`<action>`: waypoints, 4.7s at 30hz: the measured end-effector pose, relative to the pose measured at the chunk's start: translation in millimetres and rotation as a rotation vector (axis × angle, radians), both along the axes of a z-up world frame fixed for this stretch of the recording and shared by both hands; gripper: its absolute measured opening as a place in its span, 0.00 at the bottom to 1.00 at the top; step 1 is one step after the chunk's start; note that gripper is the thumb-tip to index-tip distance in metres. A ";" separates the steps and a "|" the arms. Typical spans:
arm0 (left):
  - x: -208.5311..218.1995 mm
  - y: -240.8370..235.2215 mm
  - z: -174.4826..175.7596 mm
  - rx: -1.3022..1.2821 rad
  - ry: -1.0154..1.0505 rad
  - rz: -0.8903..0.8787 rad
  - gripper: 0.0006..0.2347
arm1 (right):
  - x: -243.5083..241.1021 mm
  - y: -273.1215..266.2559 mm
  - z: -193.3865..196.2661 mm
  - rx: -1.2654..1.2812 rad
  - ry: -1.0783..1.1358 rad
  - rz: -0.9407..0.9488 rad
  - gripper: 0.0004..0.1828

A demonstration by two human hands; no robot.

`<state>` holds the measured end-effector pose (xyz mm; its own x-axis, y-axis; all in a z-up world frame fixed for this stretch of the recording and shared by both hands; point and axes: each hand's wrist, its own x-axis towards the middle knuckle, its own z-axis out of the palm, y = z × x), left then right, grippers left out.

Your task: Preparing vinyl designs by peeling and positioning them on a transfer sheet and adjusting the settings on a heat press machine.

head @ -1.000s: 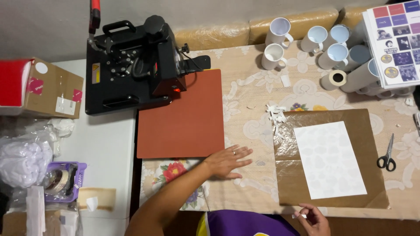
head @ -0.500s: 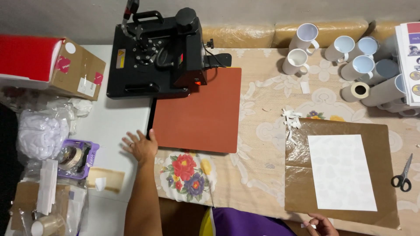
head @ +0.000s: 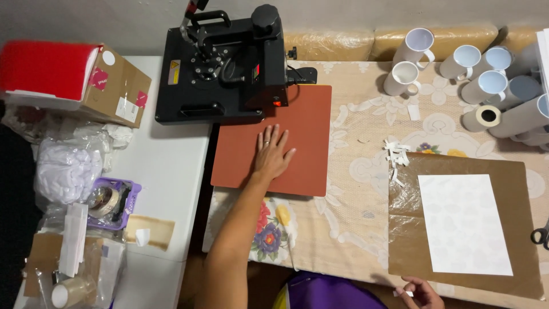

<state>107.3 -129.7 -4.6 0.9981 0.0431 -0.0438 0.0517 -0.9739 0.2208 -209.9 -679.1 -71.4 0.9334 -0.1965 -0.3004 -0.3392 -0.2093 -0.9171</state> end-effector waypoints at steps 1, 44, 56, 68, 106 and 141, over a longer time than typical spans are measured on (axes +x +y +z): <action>14.7 -3.0 -6.7 0.017 -0.030 -0.091 0.33 | -6.8 7.6 1.0 0.038 0.029 -0.070 0.19; -175.6 -287.8 -44.6 -1.022 0.249 0.219 0.16 | 111.1 -39.6 149.6 0.164 -0.427 -0.053 0.35; -95.3 -538.0 -90.7 -0.846 0.534 0.749 0.38 | 182.1 -251.1 10.8 0.226 -0.121 -0.230 0.45; -84.4 -571.3 -23.1 -0.756 0.422 1.004 0.26 | 195.5 -257.1 17.8 0.066 0.115 -0.024 0.53; -54.4 -597.4 -0.5 -0.625 0.534 1.075 0.38 | 202.3 -269.8 44.5 -0.070 0.099 0.226 0.63; -47.4 -604.2 -15.1 -0.722 0.507 1.076 0.40 | 194.4 -266.8 37.6 -0.223 0.052 0.211 0.70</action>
<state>59.9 -733.9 -19.7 0.3577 0.5842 -0.7285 0.9196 -0.0846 0.3837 -15.4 -945.9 -33.8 0.9449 -0.0663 -0.3205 -0.3124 -0.4739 -0.8233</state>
